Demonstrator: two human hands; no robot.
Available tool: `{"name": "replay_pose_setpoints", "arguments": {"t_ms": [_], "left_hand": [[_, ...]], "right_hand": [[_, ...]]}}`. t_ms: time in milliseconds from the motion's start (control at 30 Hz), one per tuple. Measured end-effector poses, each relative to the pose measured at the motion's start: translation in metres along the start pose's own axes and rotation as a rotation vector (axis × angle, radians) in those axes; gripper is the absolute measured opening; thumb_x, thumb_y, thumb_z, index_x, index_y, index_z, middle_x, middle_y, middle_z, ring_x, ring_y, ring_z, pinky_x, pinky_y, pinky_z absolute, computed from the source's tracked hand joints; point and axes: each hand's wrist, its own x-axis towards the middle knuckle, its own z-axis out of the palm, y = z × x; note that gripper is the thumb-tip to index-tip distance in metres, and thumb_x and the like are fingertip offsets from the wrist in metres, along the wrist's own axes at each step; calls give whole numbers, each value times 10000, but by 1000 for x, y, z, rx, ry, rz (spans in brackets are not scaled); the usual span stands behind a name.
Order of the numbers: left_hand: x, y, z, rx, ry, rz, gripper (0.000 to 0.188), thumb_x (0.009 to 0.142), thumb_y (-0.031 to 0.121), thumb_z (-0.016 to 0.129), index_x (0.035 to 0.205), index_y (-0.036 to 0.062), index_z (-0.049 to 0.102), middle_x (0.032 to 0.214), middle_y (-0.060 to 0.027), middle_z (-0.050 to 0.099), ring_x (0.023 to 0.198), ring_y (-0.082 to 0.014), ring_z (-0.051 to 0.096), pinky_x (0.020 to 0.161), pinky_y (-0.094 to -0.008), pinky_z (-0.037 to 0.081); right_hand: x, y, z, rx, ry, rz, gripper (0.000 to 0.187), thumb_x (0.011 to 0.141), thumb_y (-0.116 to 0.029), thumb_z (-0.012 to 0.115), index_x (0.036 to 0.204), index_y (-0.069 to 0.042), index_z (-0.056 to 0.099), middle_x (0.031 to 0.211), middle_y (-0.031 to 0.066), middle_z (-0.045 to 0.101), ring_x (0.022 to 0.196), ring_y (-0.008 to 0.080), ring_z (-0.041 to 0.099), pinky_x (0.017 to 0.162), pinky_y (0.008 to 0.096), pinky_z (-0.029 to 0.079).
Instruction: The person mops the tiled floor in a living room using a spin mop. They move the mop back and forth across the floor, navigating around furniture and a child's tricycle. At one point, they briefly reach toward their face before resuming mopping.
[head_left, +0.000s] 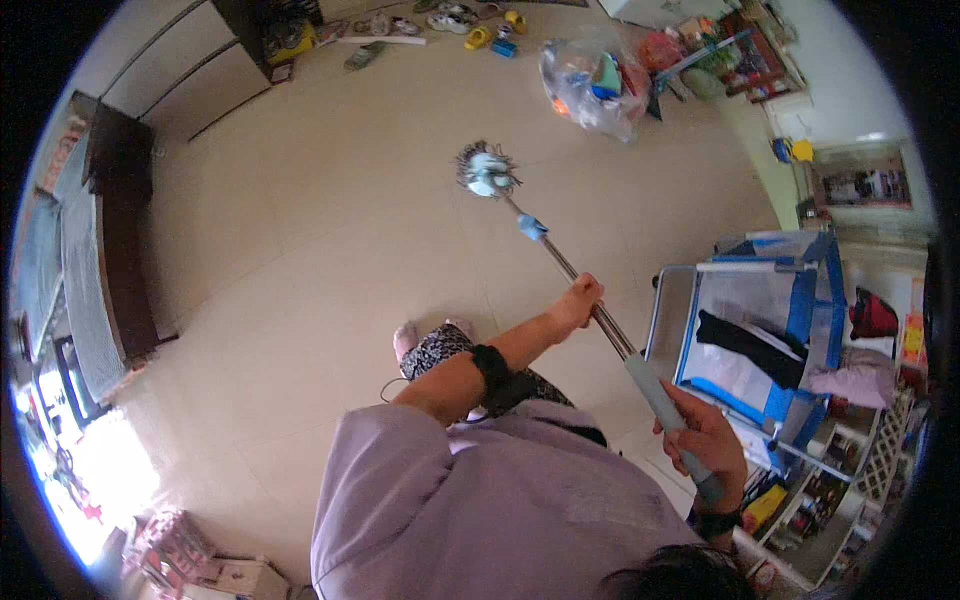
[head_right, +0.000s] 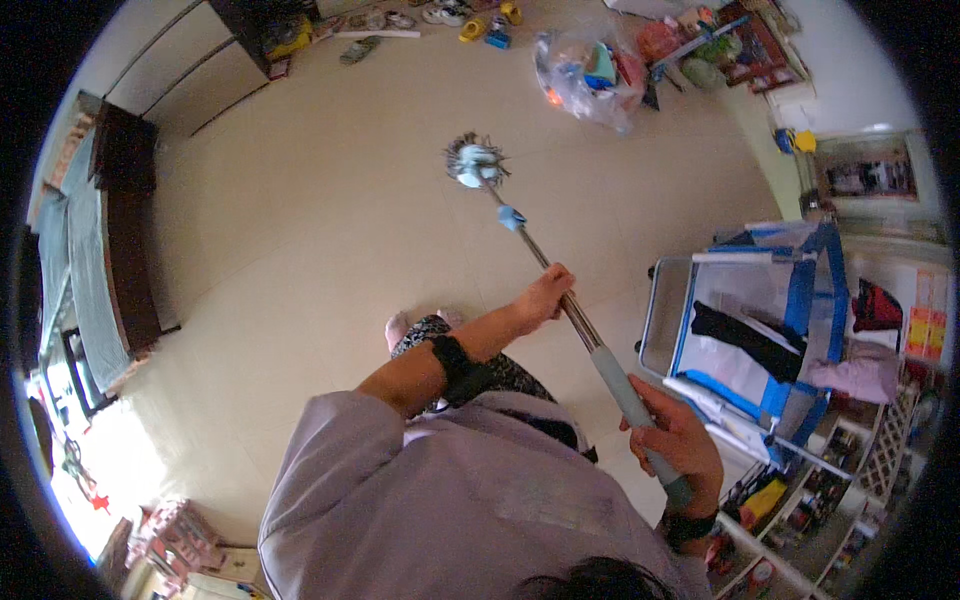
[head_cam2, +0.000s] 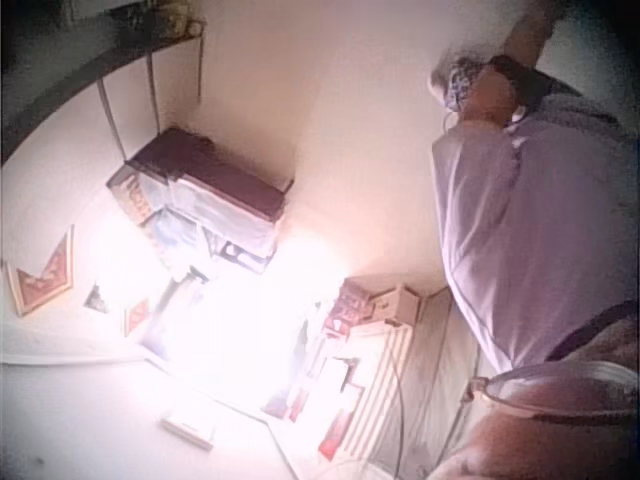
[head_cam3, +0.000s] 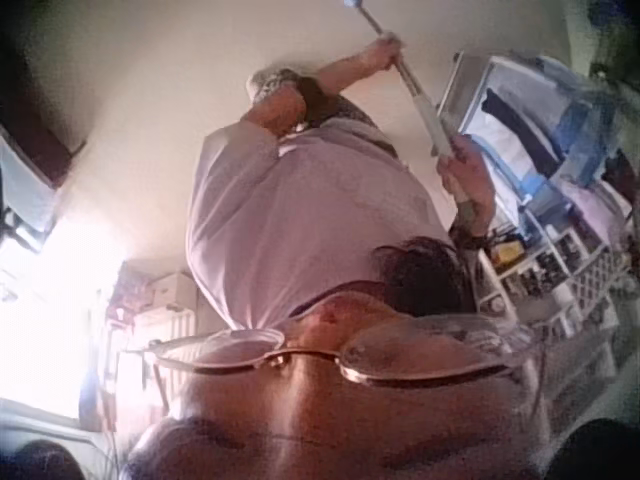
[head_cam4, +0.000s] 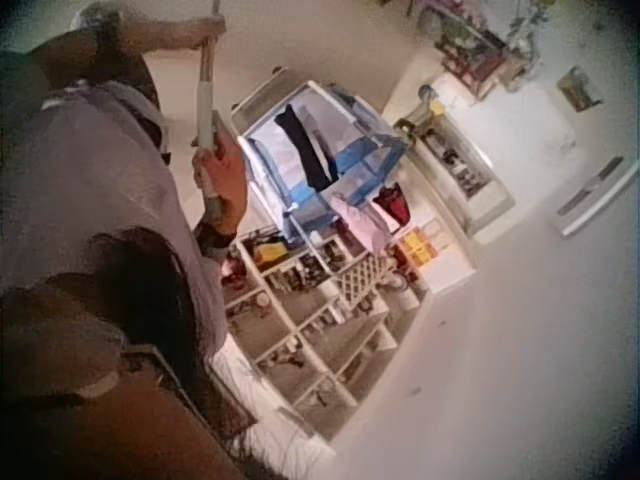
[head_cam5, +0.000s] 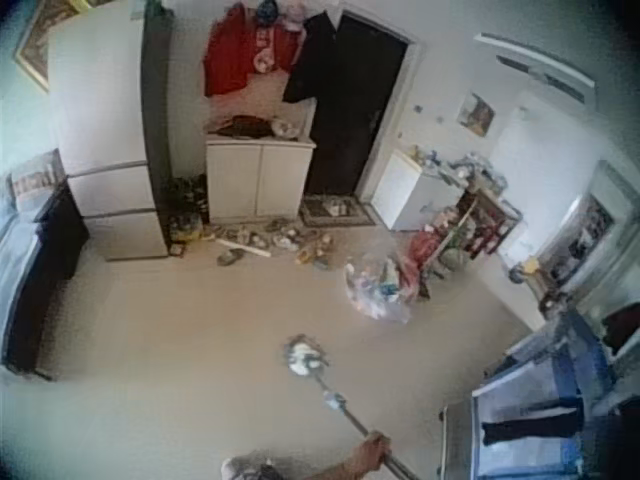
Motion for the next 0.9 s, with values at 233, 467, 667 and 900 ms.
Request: {"name": "replay_pose_setpoints", "arguments": {"t_ms": [233,467,667,900], "left_hand": [[-59,15,-45,-100,184,-11,200,1031,328,450,969,139,434,773,-24,432,552,-116,362,441,-279,292],[-181,10,-76,-110,459,126,218,1026,338,462,1038,121,445,688,-33,426,477,-166,427,414,-327,358],[-281,-13,-202,-276,717,194,142,997,270,475,1035,134,489,765,-48,463,519,-180,441,440,-323,383],[-368,-119,-349,-538,1084,98,136,891,184,574,1012,136,537,862,-52,512,665,-190,539,490,-315,453]], "right_hand": [[11,-58,7,-86,-358,-1,756,844,13,592,1530,-15,275,1007,122,589,589,138,562,468,273,501],[6,-120,90,-399,-503,113,868,780,-167,657,1519,44,253,954,123,607,617,152,586,540,276,494],[87,-200,254,-627,-763,271,747,837,-65,601,1516,-2,296,886,123,614,544,117,572,452,261,482],[172,-124,457,-755,-906,256,470,831,-6,542,1298,4,497,711,52,579,489,145,559,414,294,450]]}}
